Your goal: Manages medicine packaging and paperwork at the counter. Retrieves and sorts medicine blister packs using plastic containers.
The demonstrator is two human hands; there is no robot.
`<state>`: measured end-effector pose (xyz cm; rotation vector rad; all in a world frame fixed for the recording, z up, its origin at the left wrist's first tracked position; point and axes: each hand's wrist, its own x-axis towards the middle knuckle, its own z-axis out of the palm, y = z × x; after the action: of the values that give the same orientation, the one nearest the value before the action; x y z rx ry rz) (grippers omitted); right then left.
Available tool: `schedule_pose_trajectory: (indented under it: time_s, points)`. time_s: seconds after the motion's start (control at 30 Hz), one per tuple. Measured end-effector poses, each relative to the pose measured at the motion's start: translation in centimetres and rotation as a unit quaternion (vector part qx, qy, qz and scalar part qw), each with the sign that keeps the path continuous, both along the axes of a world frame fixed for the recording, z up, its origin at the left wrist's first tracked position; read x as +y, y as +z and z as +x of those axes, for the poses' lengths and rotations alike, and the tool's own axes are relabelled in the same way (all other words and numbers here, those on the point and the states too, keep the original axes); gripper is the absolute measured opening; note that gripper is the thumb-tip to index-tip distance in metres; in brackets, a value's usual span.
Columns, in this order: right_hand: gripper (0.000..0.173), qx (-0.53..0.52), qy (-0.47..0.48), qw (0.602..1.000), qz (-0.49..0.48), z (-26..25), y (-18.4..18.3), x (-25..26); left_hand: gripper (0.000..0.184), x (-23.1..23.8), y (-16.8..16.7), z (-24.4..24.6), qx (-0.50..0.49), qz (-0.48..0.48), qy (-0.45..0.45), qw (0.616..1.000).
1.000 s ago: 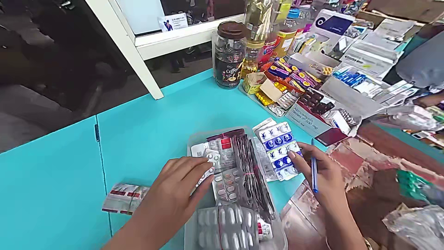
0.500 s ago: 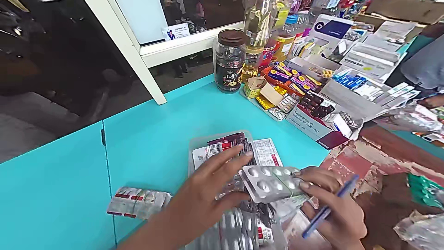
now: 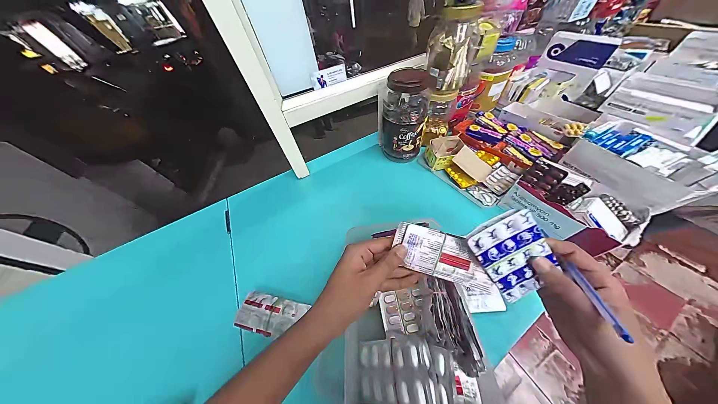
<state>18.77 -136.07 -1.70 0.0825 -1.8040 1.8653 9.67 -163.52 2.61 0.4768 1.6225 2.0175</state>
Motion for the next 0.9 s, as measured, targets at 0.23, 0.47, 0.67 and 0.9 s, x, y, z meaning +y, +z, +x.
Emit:
schedule_pose_trajectory:
  time_s: [0.23, 0.47, 0.67, 0.9]
  points:
    - [0.017, -0.037, -0.047, 0.994, -0.093, 0.4, -0.5, 1.4, 0.024, -1.1, -0.4, -0.3, -0.022, 0.009, 0.003, 1.000]
    - [0.018, -0.049, -0.070, 0.991, -0.100, 1.0, -0.7, 2.0, 0.024, -1.3, -0.4, -0.8, 0.002, -0.012, 0.015, 1.000]
    - [0.019, -0.064, -0.055, 0.996, -0.018, 1.4, -0.1, 1.5, 0.029, -1.1, 1.2, -3.2, 0.112, -0.086, 0.043, 0.989]
    - [0.024, -0.040, 0.026, 0.999, 0.020, 1.5, 1.7, -0.6, 0.025, -0.4, 1.3, -4.2, 0.164, -0.105, -0.078, 0.978]
